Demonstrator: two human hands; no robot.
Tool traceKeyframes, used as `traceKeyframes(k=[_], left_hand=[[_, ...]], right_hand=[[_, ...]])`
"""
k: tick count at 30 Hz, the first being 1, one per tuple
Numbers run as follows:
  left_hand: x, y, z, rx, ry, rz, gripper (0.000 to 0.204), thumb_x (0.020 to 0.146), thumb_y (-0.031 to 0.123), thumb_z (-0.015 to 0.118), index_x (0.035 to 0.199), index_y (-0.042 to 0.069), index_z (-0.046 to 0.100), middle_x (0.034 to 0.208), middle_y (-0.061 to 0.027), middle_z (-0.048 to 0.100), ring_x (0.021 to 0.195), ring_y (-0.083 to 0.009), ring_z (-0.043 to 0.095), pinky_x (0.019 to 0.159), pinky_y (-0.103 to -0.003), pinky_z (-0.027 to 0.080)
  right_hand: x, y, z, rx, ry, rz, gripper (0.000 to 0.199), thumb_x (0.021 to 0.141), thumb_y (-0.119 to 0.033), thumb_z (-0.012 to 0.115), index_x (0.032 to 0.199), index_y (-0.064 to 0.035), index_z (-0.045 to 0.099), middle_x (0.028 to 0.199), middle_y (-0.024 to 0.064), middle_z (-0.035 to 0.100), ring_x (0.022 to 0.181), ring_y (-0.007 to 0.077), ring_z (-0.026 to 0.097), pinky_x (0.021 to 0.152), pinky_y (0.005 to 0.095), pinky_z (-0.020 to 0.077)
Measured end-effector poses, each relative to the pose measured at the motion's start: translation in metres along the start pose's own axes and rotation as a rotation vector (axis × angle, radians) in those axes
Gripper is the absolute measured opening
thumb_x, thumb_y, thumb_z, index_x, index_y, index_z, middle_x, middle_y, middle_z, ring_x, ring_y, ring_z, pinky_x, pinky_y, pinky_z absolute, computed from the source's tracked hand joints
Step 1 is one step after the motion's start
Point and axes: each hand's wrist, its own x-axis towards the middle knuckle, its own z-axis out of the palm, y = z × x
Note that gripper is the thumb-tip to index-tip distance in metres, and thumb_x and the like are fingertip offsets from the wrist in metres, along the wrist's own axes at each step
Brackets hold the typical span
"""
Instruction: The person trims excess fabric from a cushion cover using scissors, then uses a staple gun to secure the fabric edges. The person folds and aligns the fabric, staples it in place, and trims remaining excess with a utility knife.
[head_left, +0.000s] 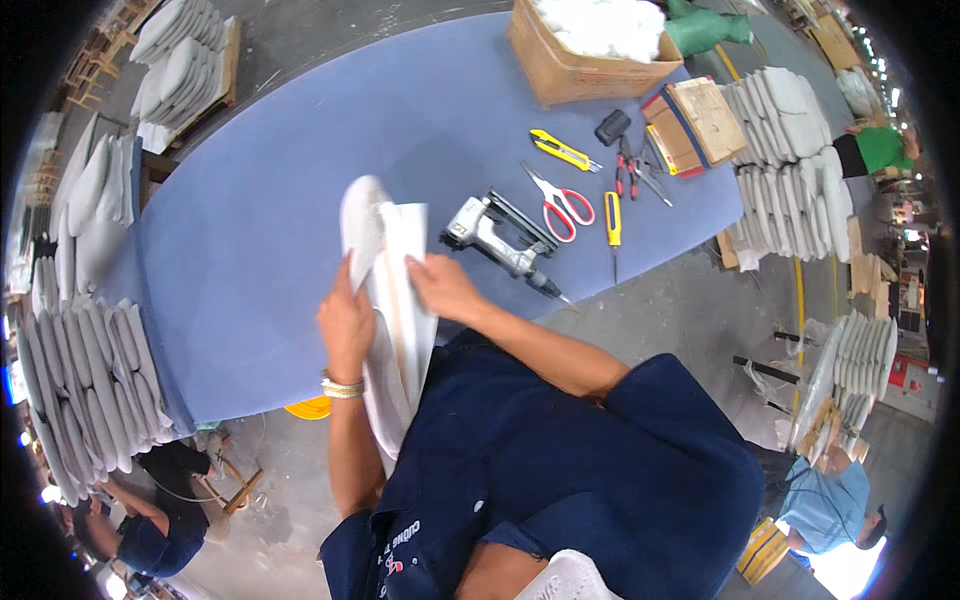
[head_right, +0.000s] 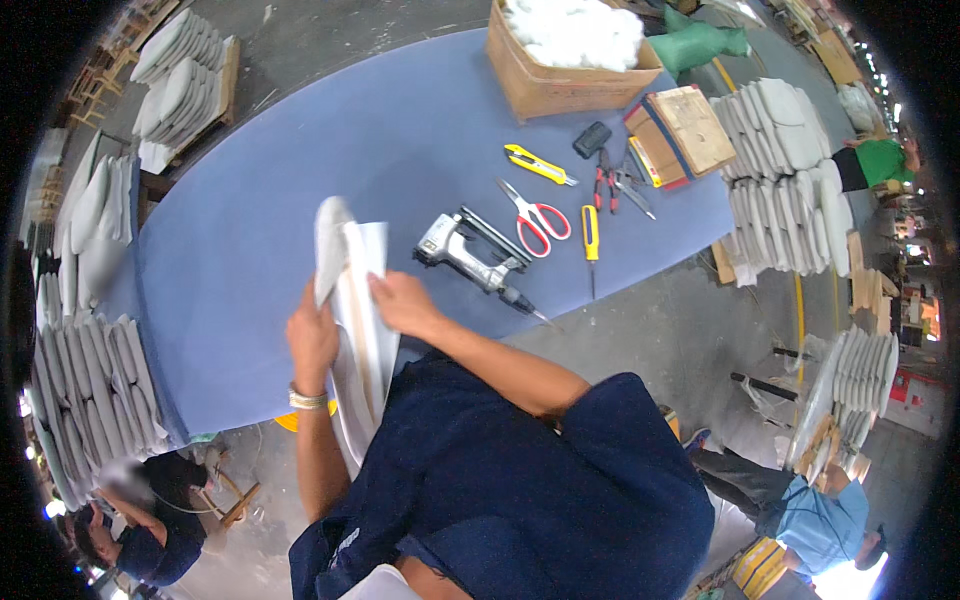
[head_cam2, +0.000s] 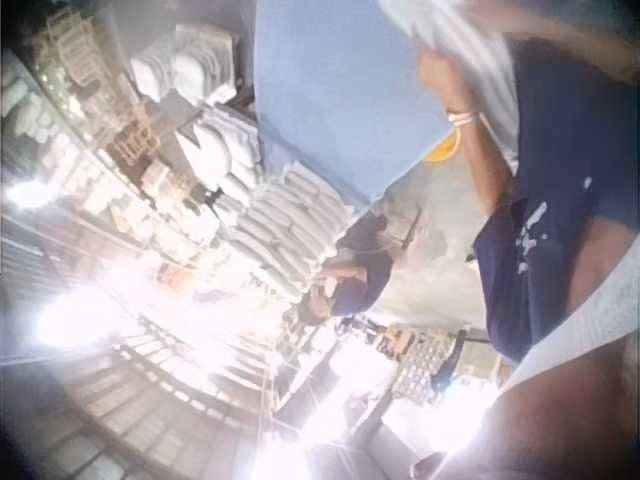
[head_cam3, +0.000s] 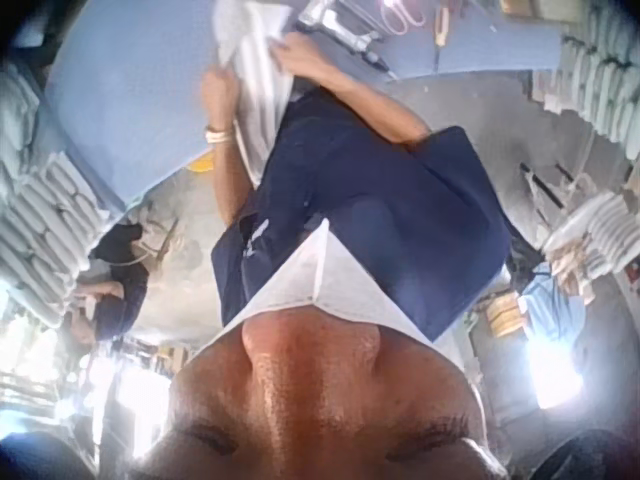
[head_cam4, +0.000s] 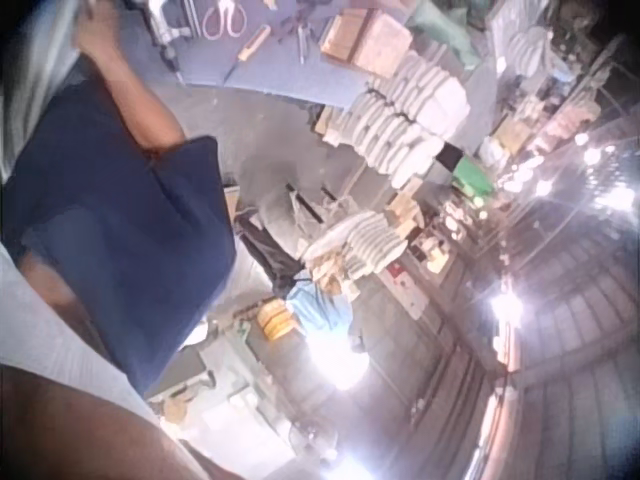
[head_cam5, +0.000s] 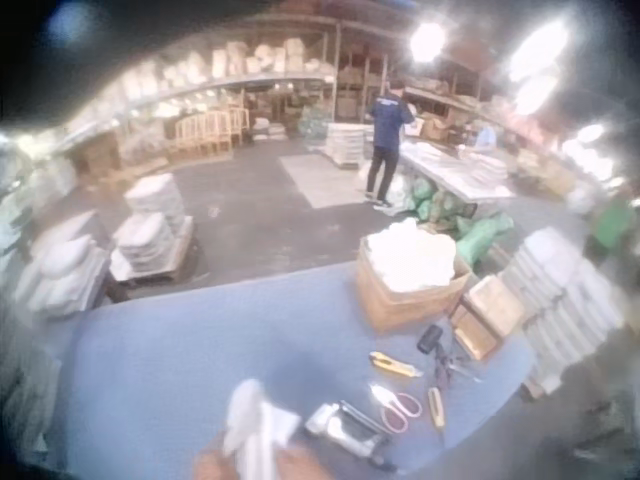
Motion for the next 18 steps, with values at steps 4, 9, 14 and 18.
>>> traceKeyframes(k=[4,9,14,18], left_hand=[[0.024,0.016,0.004,-0.073,-0.024,-0.005,0.045,0.092,0.008,0.058,0.136,0.009,0.064,0.089,-0.026,0.072,0.077,-0.044,0.07,0.072,-0.052,0.054],[0.052,0.018,-0.017,-0.088,-0.052,-0.001,0.056,0.086,0.008,0.063,0.141,0.016,0.061,0.119,-0.0199,0.073,0.098,-0.0382,0.073,0.08,-0.046,0.059],[0.077,0.05,-0.019,0.129,-0.029,0.263,0.062,0.079,0.003,0.066,0.137,0.026,0.067,0.146,-0.0143,0.06,0.114,-0.0297,0.07,0.088,-0.039,0.06],[0.099,0.059,-0.013,0.006,-0.141,0.311,0.046,0.081,0.0,0.067,0.123,0.018,0.075,0.137,-0.0141,0.066,0.115,-0.0279,0.069,0.092,-0.037,0.058]], right_hand=[[0.0,0.014,-0.047,-0.053,-0.064,-0.108,0.032,0.102,-0.029,0.06,0.108,0.0013,0.067,0.08,0.0193,0.068,0.07,0.0244,0.064,0.068,0.0396,0.0507],[0.003,0.066,-0.113,-0.18,0.112,-0.08,0.046,0.095,-0.026,0.07,0.135,-0.0055,0.061,0.115,0.0155,0.072,0.103,0.0273,0.07,0.09,0.0387,0.0546],[-0.002,0.154,-0.192,-0.624,0.548,0.03,0.058,0.085,-0.015,0.077,0.14,-0.0086,0.058,0.135,0.0212,0.061,0.124,0.0404,0.059,0.103,0.0478,0.0488],[-0.008,0.161,-0.198,-0.77,0.513,0.194,0.067,0.083,-0.013,0.078,0.144,-0.0112,0.052,0.136,0.0213,0.058,0.118,0.0432,0.059,0.1,0.0506,0.0497]])
